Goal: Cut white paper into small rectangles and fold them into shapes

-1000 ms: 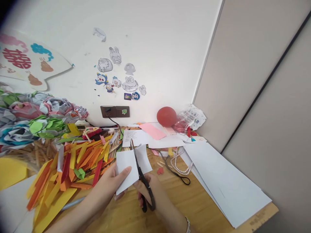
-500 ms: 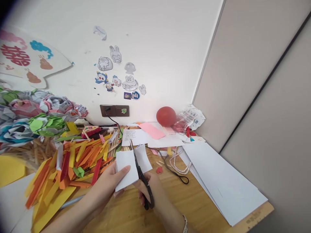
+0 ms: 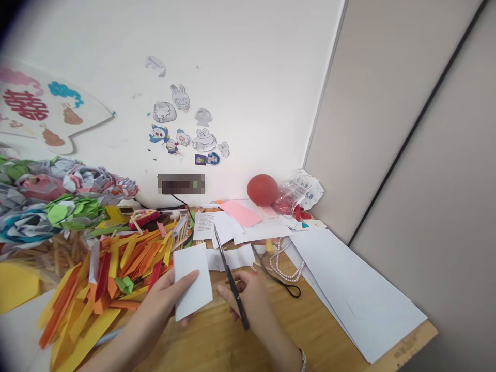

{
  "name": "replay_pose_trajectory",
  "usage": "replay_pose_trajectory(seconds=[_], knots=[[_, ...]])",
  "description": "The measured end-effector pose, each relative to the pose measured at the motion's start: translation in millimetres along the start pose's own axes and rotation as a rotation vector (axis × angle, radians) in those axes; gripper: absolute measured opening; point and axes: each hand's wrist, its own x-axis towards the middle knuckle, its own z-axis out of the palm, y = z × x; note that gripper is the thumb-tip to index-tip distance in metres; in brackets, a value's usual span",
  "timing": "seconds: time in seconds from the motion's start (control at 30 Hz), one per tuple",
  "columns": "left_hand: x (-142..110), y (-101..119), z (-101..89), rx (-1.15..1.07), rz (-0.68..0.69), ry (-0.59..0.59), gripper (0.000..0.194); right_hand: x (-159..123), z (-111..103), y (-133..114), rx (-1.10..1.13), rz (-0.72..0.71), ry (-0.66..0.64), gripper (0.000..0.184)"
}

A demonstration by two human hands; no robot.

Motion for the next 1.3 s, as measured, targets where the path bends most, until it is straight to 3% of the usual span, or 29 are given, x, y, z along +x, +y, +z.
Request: replay_pose_trajectory(seconds=[0.1,0.17,0.27,0.37,0.53,0.67,0.73,0.83,0.93,1.1,1.3], knots=[[-5.3,-0.6,-18.8,-0.066,-0.026,0.134,0.027,-5.7,-27.3,-1.2,-0.211,-0.070,0.164,0.030],[-7.5,-4.7,-33.1,-0.125,-0.049,0.157,0.026,-17.0,-48.3,-2.2,-0.399,-0.033,0.251,0.025],[-8.5,-14.6,-51.3,-0.154,-0.072,0.197,0.027,-38.5,-74.2,1.9,-0.540,-0.173,0.109,0.035],[-8.0,-23.3,-61.7,-0.203,-0.094,0.232,0.025,-55.4,-84.1,11.4,-0.767,-0.189,-0.008,0.050],[-4.7,-29.0,-65.9,-0.241,-0.039,0.240,0.029,-63.3,-68.0,10.8,-1.089,-0.151,-0.217,0.060],[-0.4,-34.0,-62.5,-0.152,-0.037,0.262,0.031,-49.8,-48.6,-15.8,-1.381,-0.068,-0.319,0.030],[-0.3,-36.2,-59.2,-0.153,-0.040,0.273,0.030,-34.2,-40.3,-29.7,-1.412,-0.110,-0.266,0.023],[-3.0,-37.7,-55.3,-0.263,-0.110,0.231,0.028,-0.5,-28.7,-36.2,-1.324,-0.318,-0.118,0.039],[-4.6,-39.4,-54.6,-0.406,-0.169,0.198,0.027,35.6,-18.1,-22.7,-1.301,-0.501,-0.053,0.058],[-0.7,-44.8,-55.8,-0.519,-0.182,0.140,0.027,72.4,-5.3,0.2,-1.219,-0.470,0.003,0.038],[2.1,-51.9,-57.6,-0.531,-0.184,0.123,0.036,81.9,-10.4,3.3,-1.055,-0.418,0.099,0.031]])
